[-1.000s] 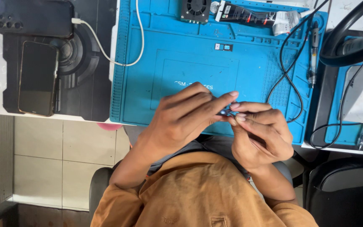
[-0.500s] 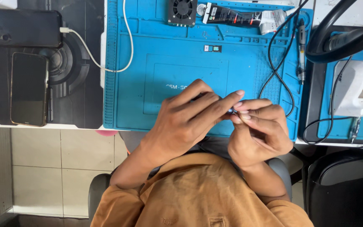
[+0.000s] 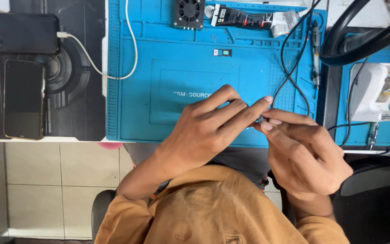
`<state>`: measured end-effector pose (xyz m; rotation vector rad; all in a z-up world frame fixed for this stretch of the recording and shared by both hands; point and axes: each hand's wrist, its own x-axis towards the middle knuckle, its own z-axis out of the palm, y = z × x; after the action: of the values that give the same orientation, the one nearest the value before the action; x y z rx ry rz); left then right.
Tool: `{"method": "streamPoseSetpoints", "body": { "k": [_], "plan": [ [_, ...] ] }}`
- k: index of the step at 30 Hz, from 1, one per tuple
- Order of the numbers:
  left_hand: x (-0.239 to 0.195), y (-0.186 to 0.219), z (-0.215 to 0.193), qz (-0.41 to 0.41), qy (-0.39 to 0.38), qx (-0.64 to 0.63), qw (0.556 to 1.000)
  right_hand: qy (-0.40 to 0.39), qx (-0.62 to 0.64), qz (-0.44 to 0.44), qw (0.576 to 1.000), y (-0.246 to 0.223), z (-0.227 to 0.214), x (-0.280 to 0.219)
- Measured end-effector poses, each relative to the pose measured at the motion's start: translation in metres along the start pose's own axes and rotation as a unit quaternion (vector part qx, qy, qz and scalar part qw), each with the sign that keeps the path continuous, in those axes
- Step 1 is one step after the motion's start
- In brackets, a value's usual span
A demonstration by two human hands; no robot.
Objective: The person uses a plastic prying tool to separate the back cover of a smartphone. They carefully work the tool along the edges to release the clips and then lift the cover off, exposing the internal components.
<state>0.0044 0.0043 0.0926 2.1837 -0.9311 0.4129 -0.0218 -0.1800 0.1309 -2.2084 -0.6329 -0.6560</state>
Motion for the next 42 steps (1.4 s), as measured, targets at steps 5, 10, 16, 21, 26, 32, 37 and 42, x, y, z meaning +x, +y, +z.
{"method": "streamPoseSetpoints", "body": {
  "k": [5,10,16,21,26,32,37,42],
  "plan": [
    [0.009,0.001,0.006,0.016,-0.013,0.000,1.000,-0.056,-0.101,-0.118,0.986,0.005,-0.014,0.011],
    [0.017,0.002,0.012,0.027,-0.011,0.006,1.000,-0.068,-0.150,-0.192,0.968,0.021,-0.018,0.008],
    [0.009,0.012,0.035,-0.085,0.116,-0.124,0.982,-0.042,0.030,-0.024,0.998,0.026,-0.023,0.009],
    [0.007,0.020,0.091,-0.142,0.318,-0.204,0.915,-0.085,-0.069,-0.066,0.992,0.020,-0.029,0.013],
    [-0.005,0.013,0.108,-0.107,0.325,-0.182,0.922,-0.096,-0.078,-0.128,0.984,0.024,-0.026,0.009],
    [-0.013,0.008,0.088,-0.085,0.226,-0.144,0.960,-0.092,0.000,-0.154,0.984,0.033,-0.018,0.003],
    [-0.009,0.010,0.061,-0.097,0.161,-0.047,0.981,-0.048,0.133,-0.057,0.988,0.033,-0.004,-0.006],
    [-0.006,0.003,0.044,-0.016,0.167,-0.001,0.986,0.027,0.209,-0.013,0.978,0.041,0.022,-0.019]
  ]
}}
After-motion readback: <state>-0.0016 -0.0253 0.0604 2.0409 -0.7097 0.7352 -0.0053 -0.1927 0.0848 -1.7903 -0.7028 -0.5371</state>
